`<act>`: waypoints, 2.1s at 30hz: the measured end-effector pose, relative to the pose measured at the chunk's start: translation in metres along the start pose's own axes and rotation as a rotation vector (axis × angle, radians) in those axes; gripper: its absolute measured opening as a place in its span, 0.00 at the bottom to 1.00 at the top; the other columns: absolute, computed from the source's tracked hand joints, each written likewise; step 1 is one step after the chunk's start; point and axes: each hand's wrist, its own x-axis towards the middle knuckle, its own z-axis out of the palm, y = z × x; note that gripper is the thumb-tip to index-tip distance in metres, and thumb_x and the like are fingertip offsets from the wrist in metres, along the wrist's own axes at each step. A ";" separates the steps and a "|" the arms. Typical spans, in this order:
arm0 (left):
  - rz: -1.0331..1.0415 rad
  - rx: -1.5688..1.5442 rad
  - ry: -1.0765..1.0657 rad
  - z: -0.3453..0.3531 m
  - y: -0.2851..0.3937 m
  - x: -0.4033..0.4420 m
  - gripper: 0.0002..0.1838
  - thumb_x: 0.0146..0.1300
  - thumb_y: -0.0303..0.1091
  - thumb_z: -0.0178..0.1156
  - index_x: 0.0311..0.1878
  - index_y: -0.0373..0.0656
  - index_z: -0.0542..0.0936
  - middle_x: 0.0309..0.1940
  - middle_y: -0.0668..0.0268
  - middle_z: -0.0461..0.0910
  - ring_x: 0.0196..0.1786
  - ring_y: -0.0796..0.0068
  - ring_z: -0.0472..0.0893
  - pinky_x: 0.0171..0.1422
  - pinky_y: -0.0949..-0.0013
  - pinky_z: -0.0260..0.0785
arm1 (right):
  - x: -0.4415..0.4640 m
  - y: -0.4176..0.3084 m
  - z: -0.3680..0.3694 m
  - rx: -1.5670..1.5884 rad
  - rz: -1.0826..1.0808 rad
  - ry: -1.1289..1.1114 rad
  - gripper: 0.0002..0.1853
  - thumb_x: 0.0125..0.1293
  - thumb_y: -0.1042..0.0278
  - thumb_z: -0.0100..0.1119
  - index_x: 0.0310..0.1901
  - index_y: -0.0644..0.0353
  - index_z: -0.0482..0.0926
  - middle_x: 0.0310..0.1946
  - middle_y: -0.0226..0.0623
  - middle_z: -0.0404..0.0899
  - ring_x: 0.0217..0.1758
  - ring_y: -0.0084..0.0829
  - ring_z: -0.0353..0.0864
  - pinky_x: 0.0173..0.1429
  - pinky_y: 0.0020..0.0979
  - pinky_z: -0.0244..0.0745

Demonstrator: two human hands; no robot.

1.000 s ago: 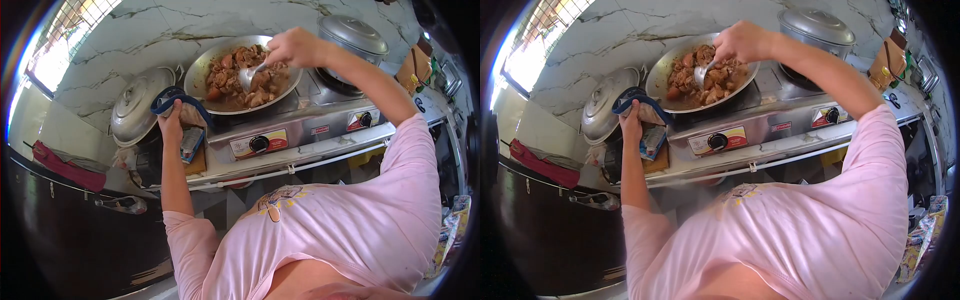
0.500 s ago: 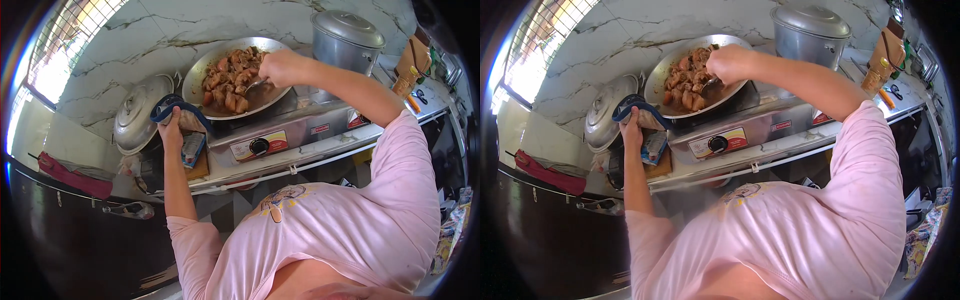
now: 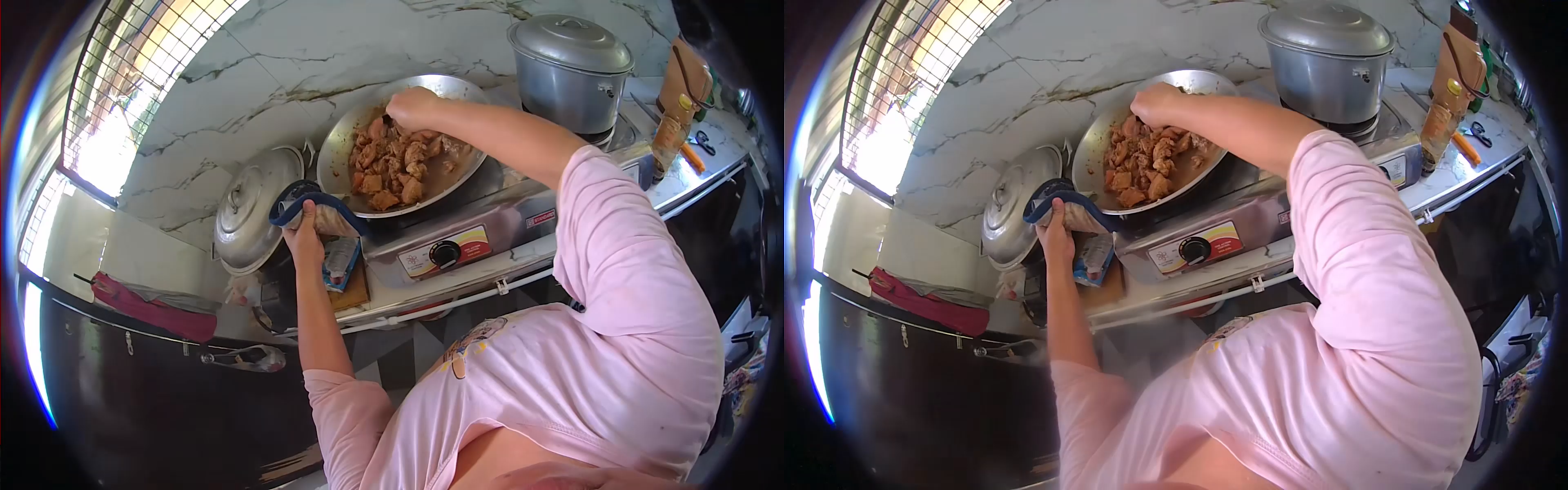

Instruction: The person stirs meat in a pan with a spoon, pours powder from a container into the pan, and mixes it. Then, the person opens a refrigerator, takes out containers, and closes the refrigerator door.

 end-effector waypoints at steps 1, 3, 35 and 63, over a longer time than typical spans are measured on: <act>0.013 -0.009 -0.007 -0.001 0.000 -0.001 0.18 0.51 0.29 0.67 0.45 0.39 0.73 0.41 0.66 0.76 0.43 0.73 0.76 0.49 0.71 0.70 | 0.001 -0.003 0.000 -0.020 -0.029 -0.005 0.07 0.46 0.76 0.52 0.27 0.64 0.79 0.28 0.45 0.78 0.33 0.46 0.78 0.35 0.43 0.73; -0.013 0.019 -0.022 -0.006 0.001 0.000 0.18 0.52 0.28 0.66 0.46 0.40 0.72 0.41 0.66 0.76 0.42 0.74 0.77 0.47 0.71 0.71 | -0.005 0.001 -0.022 -0.006 -0.013 -0.152 0.07 0.43 0.77 0.55 0.27 0.64 0.79 0.27 0.45 0.78 0.31 0.45 0.78 0.32 0.43 0.73; -0.064 0.014 -0.006 -0.004 0.005 0.002 0.20 0.51 0.29 0.67 0.47 0.40 0.72 0.42 0.65 0.76 0.44 0.73 0.76 0.48 0.71 0.70 | 0.009 0.025 -0.007 0.026 0.093 -0.154 0.11 0.37 0.81 0.63 0.28 0.65 0.80 0.32 0.45 0.79 0.34 0.42 0.79 0.33 0.40 0.74; 0.016 -0.027 -0.058 -0.005 -0.002 0.007 0.16 0.52 0.28 0.66 0.44 0.39 0.74 0.41 0.67 0.77 0.44 0.76 0.75 0.50 0.74 0.68 | -0.099 -0.034 -0.137 -0.036 -0.213 -0.174 0.08 0.42 0.74 0.54 0.27 0.57 0.79 0.23 0.41 0.77 0.30 0.43 0.77 0.33 0.40 0.72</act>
